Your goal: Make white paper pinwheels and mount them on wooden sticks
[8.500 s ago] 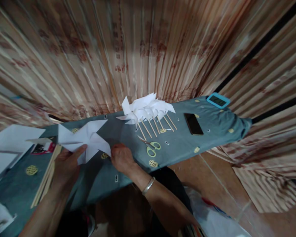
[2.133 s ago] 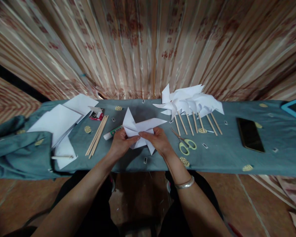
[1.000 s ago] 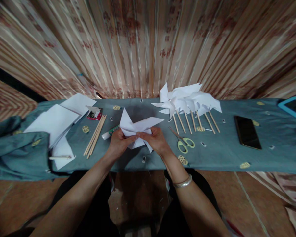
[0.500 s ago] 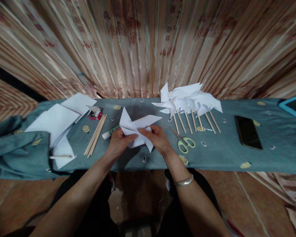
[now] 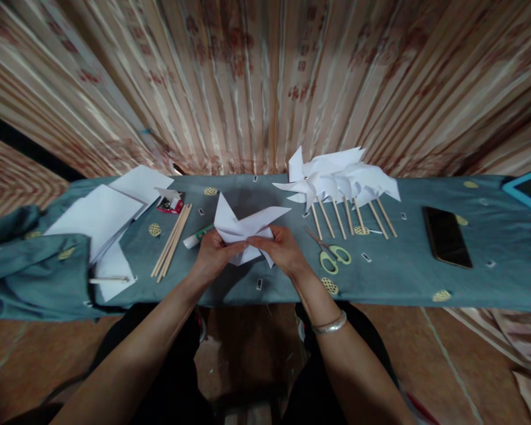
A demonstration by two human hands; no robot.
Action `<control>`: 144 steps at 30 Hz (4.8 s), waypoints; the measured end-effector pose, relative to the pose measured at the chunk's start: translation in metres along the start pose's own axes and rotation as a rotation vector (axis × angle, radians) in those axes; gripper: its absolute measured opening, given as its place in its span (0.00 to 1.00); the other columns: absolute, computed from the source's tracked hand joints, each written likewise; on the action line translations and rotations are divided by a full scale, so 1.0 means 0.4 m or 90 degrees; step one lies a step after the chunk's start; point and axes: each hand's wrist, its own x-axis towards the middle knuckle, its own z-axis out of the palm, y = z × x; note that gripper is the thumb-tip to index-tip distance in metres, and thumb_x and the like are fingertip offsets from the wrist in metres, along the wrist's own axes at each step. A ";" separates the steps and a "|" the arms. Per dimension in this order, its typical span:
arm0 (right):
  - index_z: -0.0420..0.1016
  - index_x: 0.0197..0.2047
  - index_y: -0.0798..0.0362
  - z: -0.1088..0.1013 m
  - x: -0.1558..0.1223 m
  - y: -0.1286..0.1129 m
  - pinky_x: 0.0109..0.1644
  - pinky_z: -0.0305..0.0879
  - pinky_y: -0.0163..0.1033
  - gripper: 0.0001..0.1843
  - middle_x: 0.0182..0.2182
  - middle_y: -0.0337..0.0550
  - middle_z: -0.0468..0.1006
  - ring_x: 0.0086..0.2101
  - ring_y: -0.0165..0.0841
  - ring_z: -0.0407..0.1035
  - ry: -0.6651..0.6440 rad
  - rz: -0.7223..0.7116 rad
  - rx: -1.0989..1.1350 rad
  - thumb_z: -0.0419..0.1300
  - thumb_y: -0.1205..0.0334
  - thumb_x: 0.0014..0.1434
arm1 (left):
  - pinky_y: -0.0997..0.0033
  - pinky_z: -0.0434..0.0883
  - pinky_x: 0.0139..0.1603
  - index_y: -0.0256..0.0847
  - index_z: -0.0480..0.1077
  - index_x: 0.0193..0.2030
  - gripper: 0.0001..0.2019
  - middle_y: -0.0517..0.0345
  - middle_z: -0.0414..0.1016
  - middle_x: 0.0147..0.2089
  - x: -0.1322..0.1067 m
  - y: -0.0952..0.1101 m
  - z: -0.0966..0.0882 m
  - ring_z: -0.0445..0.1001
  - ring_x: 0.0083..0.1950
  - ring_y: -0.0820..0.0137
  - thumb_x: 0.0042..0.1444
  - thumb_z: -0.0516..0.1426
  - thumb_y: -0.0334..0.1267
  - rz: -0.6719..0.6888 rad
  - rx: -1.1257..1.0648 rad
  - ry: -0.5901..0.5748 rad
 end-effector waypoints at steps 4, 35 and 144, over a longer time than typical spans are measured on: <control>0.80 0.27 0.53 -0.001 -0.002 -0.002 0.31 0.66 0.35 0.14 0.24 0.36 0.80 0.23 0.29 0.70 -0.002 0.007 0.023 0.73 0.58 0.35 | 0.69 0.73 0.38 0.35 0.78 0.34 0.13 0.54 0.82 0.34 -0.002 0.009 -0.004 0.78 0.35 0.65 0.38 0.66 0.34 0.008 0.008 -0.009; 0.79 0.25 0.54 0.023 0.003 0.014 0.31 0.65 0.36 0.14 0.23 0.38 0.80 0.24 0.29 0.70 0.017 0.002 0.034 0.74 0.57 0.35 | 0.69 0.72 0.36 0.35 0.75 0.33 0.14 0.57 0.80 0.31 -0.012 0.019 -0.010 0.76 0.32 0.67 0.35 0.67 0.34 -0.021 -0.045 0.027; 0.78 0.38 0.51 -0.019 0.021 0.029 0.47 0.67 0.45 0.10 0.37 0.47 0.82 0.40 0.40 0.74 0.018 -0.229 -0.766 0.55 0.68 0.60 | 0.65 0.76 0.41 0.38 0.76 0.28 0.13 0.56 0.80 0.33 0.043 0.140 -0.185 0.78 0.36 0.64 0.32 0.68 0.35 0.101 -0.152 0.378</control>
